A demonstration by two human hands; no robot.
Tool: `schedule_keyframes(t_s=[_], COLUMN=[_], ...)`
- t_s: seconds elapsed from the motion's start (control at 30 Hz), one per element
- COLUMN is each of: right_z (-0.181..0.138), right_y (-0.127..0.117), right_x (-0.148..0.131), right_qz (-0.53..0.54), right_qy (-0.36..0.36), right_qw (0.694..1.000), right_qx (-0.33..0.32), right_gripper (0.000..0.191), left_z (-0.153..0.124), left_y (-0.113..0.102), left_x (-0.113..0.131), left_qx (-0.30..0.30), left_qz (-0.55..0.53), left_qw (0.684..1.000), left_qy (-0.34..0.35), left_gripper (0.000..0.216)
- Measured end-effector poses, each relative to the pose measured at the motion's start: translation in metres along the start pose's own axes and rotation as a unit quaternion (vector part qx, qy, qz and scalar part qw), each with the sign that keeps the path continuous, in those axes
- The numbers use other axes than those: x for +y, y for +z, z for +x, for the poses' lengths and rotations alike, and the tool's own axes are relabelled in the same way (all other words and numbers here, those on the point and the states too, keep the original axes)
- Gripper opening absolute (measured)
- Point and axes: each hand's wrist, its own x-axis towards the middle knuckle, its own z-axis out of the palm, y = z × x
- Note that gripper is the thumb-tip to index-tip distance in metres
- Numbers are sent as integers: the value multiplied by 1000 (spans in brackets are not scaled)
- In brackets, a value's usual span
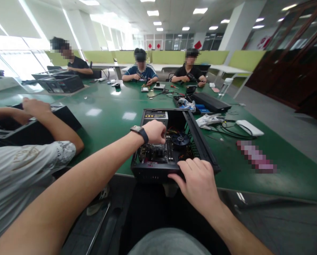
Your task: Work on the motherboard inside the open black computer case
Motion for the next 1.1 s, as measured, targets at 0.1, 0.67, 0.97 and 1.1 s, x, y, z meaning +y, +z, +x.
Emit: schedule_keyframes(t_s=[0.1, 0.67, 0.97, 1.1], right_z=[-27, -50, -50, -51], right_y=[-13, -20, -20, -20], right_x=[-8, -14, -14, -14], right_qz=[43, 77, 64, 58], right_qy=[3, 11, 12, 11], right_qw=[999, 997, 998, 998], right_qx=[8, 27, 28, 22], right_gripper=[21, 18, 20, 20], left_z=[8, 27, 29, 28], left_y=[16, 61, 66, 62], left_x=[12, 15, 18, 22], left_qx=[-99, -257, -259, -271], left_qz=[36, 103, 94, 109], left_qw=[994, 961, 961, 956], left_qy=[7, -18, -32, -40], left_gripper=[27, 41, 48, 51])
